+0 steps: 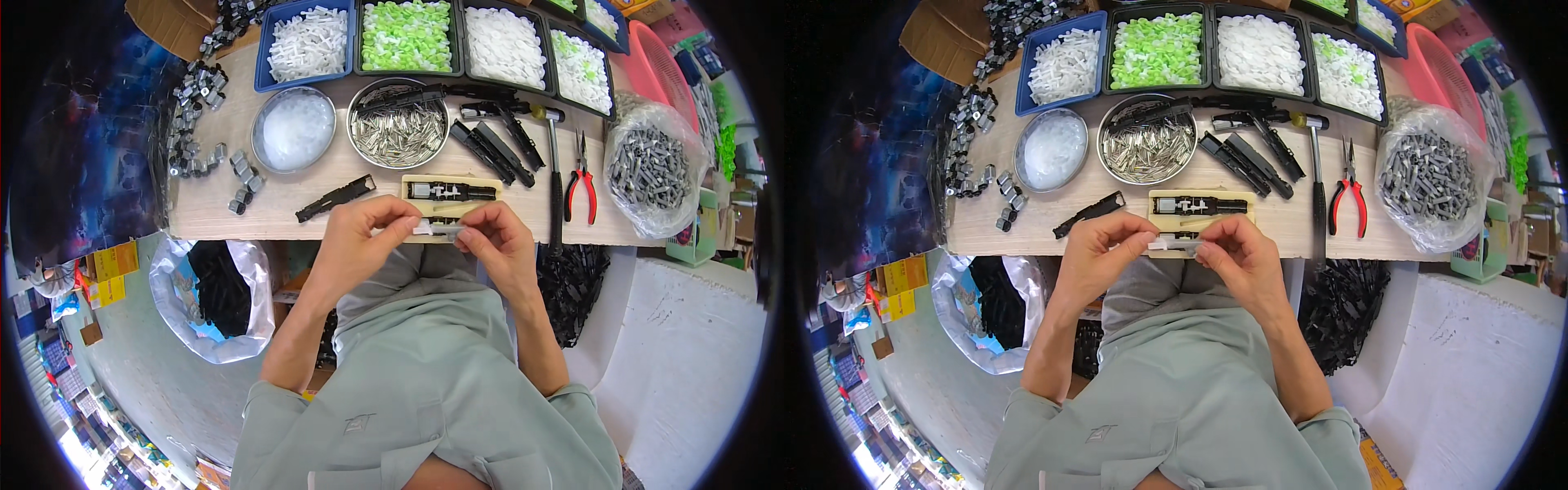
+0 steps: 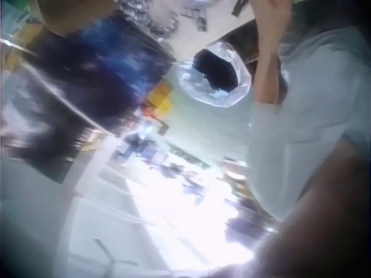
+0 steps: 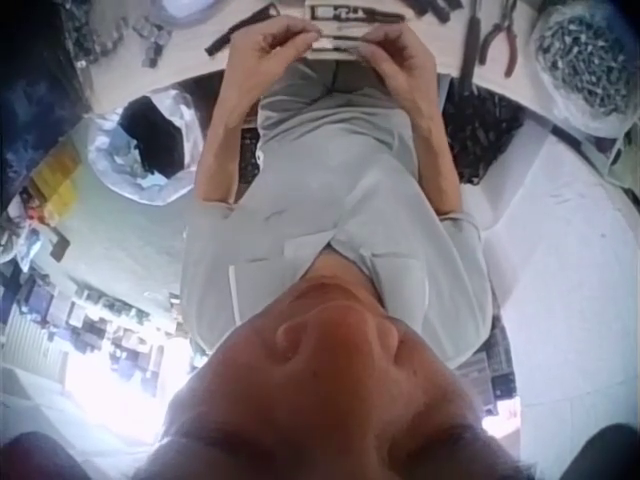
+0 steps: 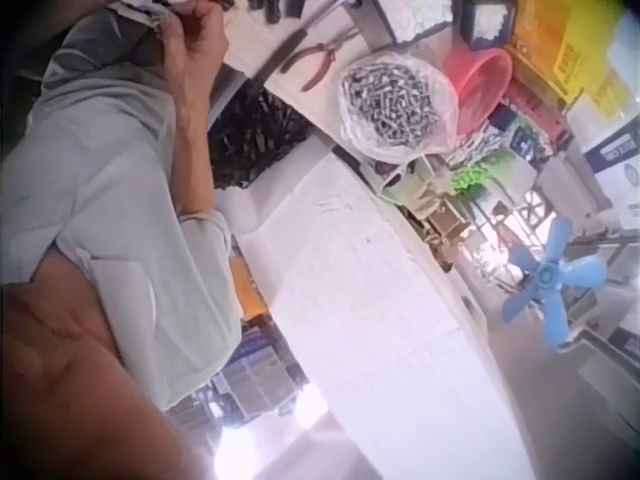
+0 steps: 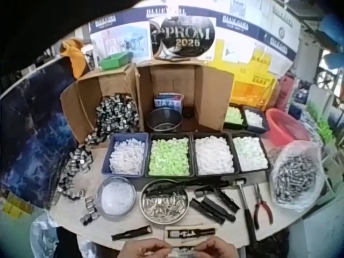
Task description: Assembling small plastic and metal components at a workbench in a factory setting.
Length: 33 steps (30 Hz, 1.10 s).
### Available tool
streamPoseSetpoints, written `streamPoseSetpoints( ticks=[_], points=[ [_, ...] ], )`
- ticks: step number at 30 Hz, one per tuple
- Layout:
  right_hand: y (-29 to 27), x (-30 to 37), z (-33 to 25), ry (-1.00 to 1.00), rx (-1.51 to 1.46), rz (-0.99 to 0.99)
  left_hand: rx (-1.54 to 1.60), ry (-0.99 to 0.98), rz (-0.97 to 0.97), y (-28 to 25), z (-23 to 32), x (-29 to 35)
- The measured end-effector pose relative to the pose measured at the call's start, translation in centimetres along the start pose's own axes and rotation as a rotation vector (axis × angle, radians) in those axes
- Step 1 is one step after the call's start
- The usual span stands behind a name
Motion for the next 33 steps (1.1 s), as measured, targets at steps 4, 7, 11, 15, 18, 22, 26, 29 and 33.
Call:
streamPoseSetpoints(
  ticks=[4,7,11,15,18,22,26,29,33],
  points=[
    [-1.2,0.4,0.1,-0.074,0.053,0.019,0.347,-0.069,0.087,2.1,-0.3,-0.6],
    [-2.9,-0.3,0.0,-0.162,0.131,0.24,-0.232,0.121,0.136,2.3,1.3,-1.4],
    [-4.9,-1.6,0.0,-0.135,0.224,0.334,-0.563,0.515,0.24,2.8,1.8,-2.7],
    [-5.1,-2.2,-0.1,-0.135,0.307,0.316,-0.6,0.56,0.191,3.6,1.4,-3.8],
    [-5.0,-2.6,-0.5,-0.163,0.337,0.281,-0.637,0.568,0.17,3.9,1.2,-4.3],
    [-4.7,-2.6,-1.3,-0.159,0.405,0.255,-0.655,0.605,0.117,4.4,1.2,-5.1],
    [-4.4,-2.8,-1.8,-0.154,0.426,0.241,-0.698,0.646,0.058,4.9,0.7,-5.6],
    [-4.4,-3.2,-1.6,-0.154,0.418,0.243,-0.791,0.668,0.014,5.4,0.0,-5.9],
    [-4.2,-3.3,-1.6,-0.321,0.593,0.317,-0.869,0.682,0.014,6.1,0.7,-6.0]
  ],
)
Point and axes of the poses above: each hand's wrist, its own x-axis away from the middle knuckle, its own y-axis out of the palm, z = x × y, the point moved 4 cm from there along -x, towards the middle knuckle, and after that the axes turned 13 degrees about y, right-handed, at the moved point
